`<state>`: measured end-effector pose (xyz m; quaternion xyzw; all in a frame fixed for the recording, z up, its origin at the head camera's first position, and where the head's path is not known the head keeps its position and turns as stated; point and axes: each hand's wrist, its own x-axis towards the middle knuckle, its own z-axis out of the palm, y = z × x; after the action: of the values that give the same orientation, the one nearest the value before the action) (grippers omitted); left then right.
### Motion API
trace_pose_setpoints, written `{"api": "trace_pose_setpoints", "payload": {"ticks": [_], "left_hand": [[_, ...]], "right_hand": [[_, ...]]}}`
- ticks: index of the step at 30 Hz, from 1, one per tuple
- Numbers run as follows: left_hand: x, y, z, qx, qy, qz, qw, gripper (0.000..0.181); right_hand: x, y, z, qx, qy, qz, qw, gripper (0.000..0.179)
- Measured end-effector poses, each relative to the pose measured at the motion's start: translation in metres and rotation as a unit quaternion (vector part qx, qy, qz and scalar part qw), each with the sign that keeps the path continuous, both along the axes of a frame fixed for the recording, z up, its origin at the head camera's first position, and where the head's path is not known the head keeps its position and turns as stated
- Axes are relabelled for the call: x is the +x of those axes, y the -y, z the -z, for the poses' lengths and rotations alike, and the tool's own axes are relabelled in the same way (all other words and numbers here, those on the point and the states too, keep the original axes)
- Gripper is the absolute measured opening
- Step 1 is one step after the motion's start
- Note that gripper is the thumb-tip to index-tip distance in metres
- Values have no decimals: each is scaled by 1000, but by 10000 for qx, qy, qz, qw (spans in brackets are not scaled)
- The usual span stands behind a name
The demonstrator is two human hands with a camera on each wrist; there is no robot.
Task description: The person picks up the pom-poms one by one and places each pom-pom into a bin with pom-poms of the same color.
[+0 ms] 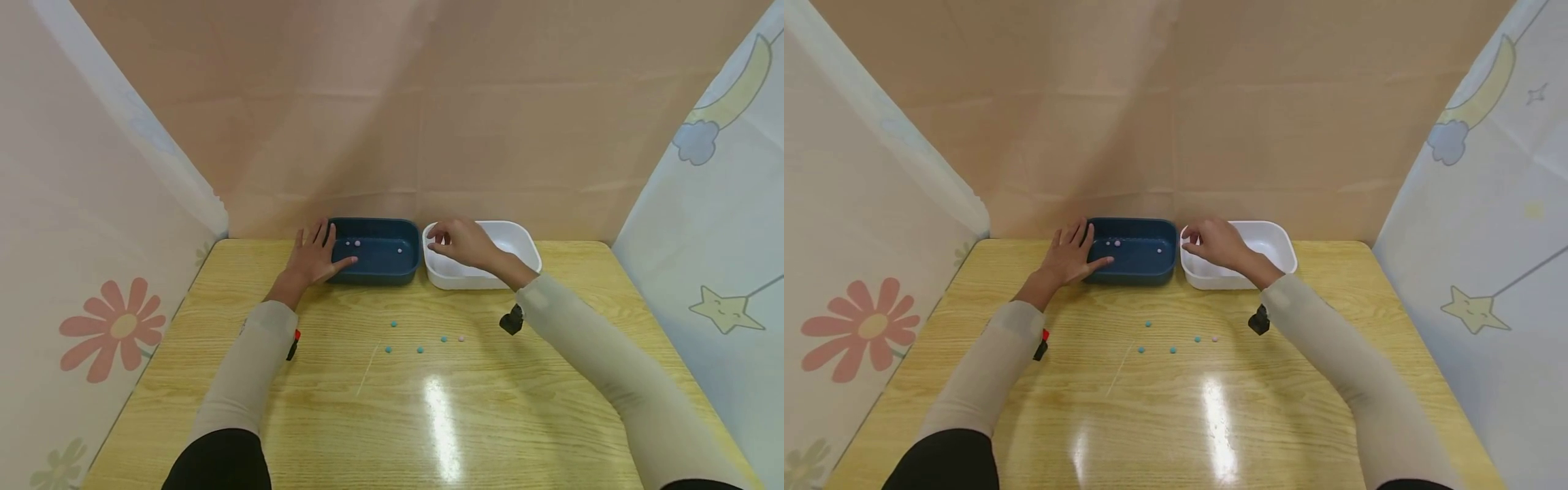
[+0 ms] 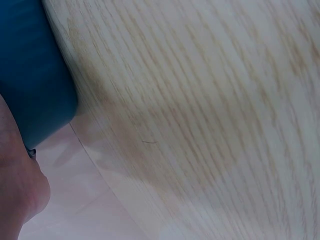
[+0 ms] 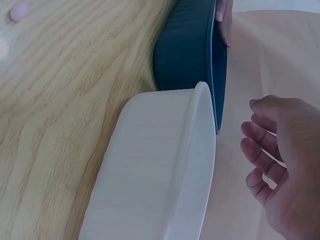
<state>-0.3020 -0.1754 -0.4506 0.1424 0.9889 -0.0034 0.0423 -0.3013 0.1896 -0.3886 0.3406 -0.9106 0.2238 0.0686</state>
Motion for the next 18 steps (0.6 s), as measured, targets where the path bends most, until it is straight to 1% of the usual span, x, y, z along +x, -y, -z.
{"api": "trace_pose_setpoints", "payload": {"ticks": [4, 11, 18], "left_hand": [[1, 1, 0, -7, 10, -14, 10000, 107], [1, 0, -1, -16, 22, 16, 10000, 106], [1, 0, -1, 27, 47, 21, 10000, 106]], "right_hand": [[7, -5, -2, 50, 3, -40, 10000, 21], [22, -14, -5, 57, -157, -197, 9997, 21], [33, -23, -3, 79, -186, -285, 9994, 20]]}}
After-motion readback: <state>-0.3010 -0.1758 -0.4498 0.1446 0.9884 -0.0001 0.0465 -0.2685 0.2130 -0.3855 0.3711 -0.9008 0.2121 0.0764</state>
